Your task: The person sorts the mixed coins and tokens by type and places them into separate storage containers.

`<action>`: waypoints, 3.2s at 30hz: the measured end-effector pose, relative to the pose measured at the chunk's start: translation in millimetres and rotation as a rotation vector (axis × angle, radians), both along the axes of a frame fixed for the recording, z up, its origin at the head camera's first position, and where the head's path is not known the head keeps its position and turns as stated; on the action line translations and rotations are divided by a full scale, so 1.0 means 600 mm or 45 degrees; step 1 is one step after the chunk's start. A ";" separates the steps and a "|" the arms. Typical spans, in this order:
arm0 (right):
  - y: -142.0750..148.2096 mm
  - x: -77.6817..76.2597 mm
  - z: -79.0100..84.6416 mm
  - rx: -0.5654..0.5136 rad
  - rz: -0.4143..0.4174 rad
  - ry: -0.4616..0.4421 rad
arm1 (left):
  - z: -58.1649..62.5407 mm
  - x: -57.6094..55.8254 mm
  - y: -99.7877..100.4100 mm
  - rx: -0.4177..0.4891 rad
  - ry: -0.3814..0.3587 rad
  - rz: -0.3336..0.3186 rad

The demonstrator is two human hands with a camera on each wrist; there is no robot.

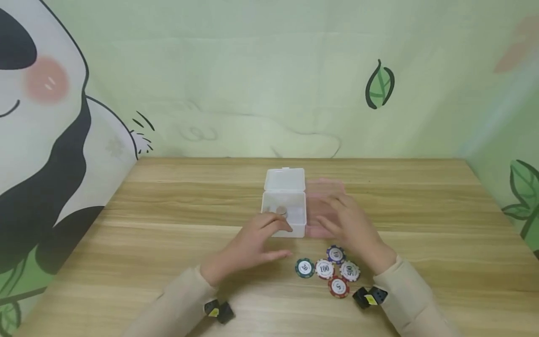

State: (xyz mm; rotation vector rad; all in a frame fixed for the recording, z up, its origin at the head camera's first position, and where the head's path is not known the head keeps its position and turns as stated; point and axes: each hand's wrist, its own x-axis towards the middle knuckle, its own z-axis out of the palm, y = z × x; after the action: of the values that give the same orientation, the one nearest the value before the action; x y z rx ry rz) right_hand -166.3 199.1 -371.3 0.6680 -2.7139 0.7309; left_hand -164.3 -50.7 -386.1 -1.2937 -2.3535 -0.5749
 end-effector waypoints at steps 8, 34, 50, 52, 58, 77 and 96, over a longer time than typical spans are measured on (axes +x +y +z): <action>0.028 0.010 -0.020 0.001 -0.098 -0.018 | -0.006 0.019 0.016 -0.002 -0.005 0.001; 0.071 0.002 -0.062 -0.020 -0.122 -0.024 | -0.054 0.036 0.044 -0.393 -0.306 0.031; 0.087 0.001 -0.072 -0.009 -0.105 -0.024 | -0.048 0.031 0.053 -0.336 -0.272 0.015; 0.088 0.001 -0.072 -0.012 -0.104 -0.015 | -0.042 0.030 0.054 -0.341 -0.257 0.009; 0.088 0.001 -0.072 -0.017 -0.105 -0.005 | -0.022 0.032 0.058 -0.374 -0.213 -0.011; 0.084 0.002 -0.068 -0.018 -0.093 0.008 | 0.050 0.007 0.079 -0.313 -0.129 0.080; 0.086 0.000 -0.072 -0.010 -0.092 0.012 | 0.039 -0.051 0.110 -0.284 -0.179 0.301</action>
State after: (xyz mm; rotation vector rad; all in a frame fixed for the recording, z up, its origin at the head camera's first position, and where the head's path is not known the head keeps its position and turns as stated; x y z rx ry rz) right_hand -166.1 250.8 -414.8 0.5666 -2.7094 0.7188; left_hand -194.8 15.2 -362.5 -1.0698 -2.7022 -0.3473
